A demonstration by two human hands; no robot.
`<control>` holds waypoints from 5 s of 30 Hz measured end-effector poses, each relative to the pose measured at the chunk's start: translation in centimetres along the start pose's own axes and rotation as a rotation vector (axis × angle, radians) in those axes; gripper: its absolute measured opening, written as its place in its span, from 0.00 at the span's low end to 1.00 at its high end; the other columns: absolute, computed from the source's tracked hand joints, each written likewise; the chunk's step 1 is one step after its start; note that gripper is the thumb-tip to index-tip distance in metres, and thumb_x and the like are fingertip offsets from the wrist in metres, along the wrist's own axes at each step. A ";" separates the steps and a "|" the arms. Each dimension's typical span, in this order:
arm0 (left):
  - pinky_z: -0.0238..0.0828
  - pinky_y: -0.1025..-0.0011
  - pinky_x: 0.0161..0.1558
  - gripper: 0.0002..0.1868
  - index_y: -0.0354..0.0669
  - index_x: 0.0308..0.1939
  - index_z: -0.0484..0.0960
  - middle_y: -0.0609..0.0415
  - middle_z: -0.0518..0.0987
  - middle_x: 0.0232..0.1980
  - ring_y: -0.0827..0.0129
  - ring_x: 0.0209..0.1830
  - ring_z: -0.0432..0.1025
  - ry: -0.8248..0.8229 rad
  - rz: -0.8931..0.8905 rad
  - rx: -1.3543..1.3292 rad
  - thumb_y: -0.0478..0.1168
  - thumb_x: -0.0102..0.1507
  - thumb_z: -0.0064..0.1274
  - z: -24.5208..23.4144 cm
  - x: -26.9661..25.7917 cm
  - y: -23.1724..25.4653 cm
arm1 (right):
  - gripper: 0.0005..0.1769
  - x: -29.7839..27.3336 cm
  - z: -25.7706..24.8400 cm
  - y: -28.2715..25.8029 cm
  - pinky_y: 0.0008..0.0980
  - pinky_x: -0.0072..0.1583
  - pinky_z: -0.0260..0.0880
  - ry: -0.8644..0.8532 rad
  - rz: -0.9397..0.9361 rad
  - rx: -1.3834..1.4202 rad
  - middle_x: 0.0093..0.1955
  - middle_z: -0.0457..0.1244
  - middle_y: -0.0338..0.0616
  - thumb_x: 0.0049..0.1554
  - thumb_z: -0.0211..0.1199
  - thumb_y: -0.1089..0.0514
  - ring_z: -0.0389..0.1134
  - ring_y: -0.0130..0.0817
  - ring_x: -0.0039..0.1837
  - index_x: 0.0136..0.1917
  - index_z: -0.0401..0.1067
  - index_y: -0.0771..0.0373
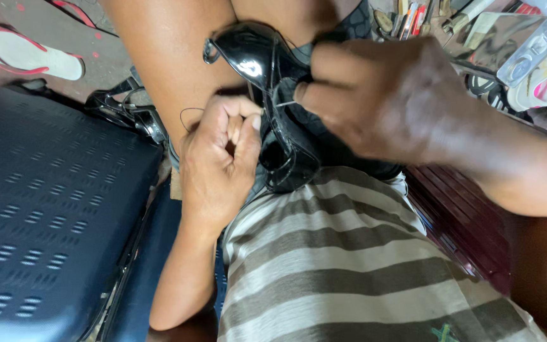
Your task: The person sands the sole of a black high-heeled shoe with a sanding block, then uses a needle and thread to stitch the upper part of the shoe. The person holds the shoe on their lap while performing the repair.
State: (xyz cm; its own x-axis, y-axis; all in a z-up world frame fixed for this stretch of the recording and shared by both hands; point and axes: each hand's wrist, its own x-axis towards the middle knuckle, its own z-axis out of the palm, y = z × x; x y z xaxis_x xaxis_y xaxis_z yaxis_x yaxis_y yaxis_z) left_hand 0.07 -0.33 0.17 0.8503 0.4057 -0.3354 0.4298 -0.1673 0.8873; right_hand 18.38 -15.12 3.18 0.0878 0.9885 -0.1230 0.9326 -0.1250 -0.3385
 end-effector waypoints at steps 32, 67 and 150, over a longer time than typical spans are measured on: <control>0.56 0.77 0.26 0.02 0.37 0.43 0.78 0.61 0.67 0.23 0.81 0.22 0.59 -0.020 -0.010 -0.093 0.31 0.71 0.55 -0.7 0.7 -0.5 | 0.34 1.1 0.4 1.0 0.32 0.27 0.56 0.075 -0.001 -0.261 0.34 0.60 0.37 0.59 0.55 0.23 0.61 0.29 0.27 0.41 0.71 0.56; 0.72 0.69 0.41 0.06 0.36 0.46 0.77 0.46 0.76 0.42 0.66 0.35 0.72 0.202 0.315 0.090 0.31 0.67 0.57 1.2 -0.4 0.7 | 0.18 0.6 1.4 3.1 0.31 0.45 0.69 0.414 -0.061 0.267 0.59 0.59 0.43 0.62 0.68 0.49 0.68 0.32 0.48 0.56 0.70 0.62; 0.45 0.78 0.32 0.28 0.45 0.23 0.55 0.67 0.56 0.26 0.82 0.28 0.47 0.354 -0.112 -0.349 0.32 0.69 0.59 -3.3 -1.2 -6.8 | 0.36 1.1 3.3 -3.6 0.29 0.33 0.63 0.224 0.331 0.370 0.31 0.62 0.31 0.53 0.78 0.38 0.65 0.25 0.31 0.64 0.68 0.57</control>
State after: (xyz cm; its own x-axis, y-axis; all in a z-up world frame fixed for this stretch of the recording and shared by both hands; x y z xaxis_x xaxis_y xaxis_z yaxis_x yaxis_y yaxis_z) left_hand -4.93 3.32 -4.44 0.6235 0.6938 -0.3603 0.3340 0.1804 0.9252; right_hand 13.94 -13.84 1.22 0.4658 0.8802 -0.0905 0.6608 -0.4140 -0.6260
